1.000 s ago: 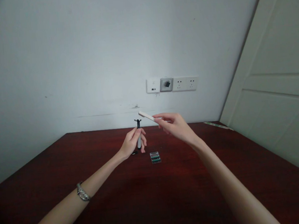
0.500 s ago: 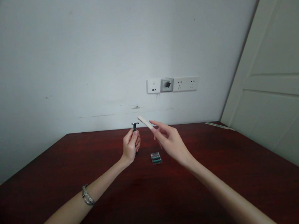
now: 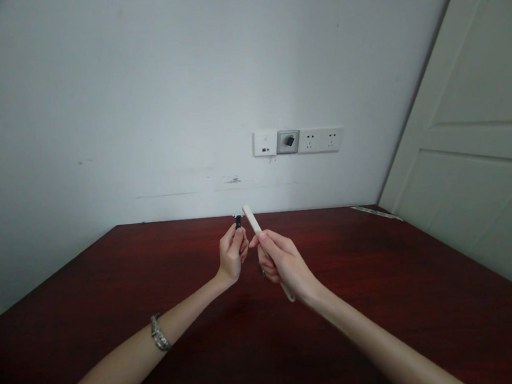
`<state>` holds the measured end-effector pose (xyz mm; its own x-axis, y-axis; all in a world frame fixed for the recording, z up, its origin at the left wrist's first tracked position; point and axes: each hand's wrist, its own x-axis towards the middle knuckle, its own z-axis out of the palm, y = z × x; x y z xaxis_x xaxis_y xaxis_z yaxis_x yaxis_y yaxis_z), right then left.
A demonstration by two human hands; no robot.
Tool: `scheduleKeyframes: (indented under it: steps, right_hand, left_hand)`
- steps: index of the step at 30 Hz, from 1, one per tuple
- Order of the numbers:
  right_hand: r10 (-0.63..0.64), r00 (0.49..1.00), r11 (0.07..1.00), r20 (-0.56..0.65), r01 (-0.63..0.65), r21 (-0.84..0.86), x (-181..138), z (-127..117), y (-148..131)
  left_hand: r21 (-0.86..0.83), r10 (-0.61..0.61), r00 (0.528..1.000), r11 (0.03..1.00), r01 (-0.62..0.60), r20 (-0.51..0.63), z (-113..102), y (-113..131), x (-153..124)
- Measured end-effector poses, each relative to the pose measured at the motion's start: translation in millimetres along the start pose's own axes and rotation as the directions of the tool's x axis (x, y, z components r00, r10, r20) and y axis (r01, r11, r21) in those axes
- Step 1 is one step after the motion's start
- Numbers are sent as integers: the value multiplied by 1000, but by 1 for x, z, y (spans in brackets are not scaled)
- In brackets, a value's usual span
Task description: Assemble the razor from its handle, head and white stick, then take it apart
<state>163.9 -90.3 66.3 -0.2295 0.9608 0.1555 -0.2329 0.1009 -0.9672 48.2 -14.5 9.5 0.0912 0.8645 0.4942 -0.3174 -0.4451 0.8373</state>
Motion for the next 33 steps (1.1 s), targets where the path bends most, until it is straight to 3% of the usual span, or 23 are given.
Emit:
scheduleKeyframes:
  steps: [12, 19, 25, 33]
  right_hand:
    - [62, 998, 998, -2, -62, 11, -10, 8, 20]
    - [-43, 998, 999, -52, 44, 18, -1, 12, 3]
    - [64, 998, 998, -11, -64, 1, -8, 9, 26]
    - [-49, 998, 998, -26, 50, 28, 2, 10, 16]
  left_hand:
    - [30, 28, 999, 999, -27, -33, -3, -5, 0]
    - [51, 37, 999, 998, -36, -17, -2, -6, -1]
    - [7, 20, 999, 1000, -20, -38, 2, -2, 0]
    - [-10, 28, 999, 1000, -28, -25, 2, -4, -2]
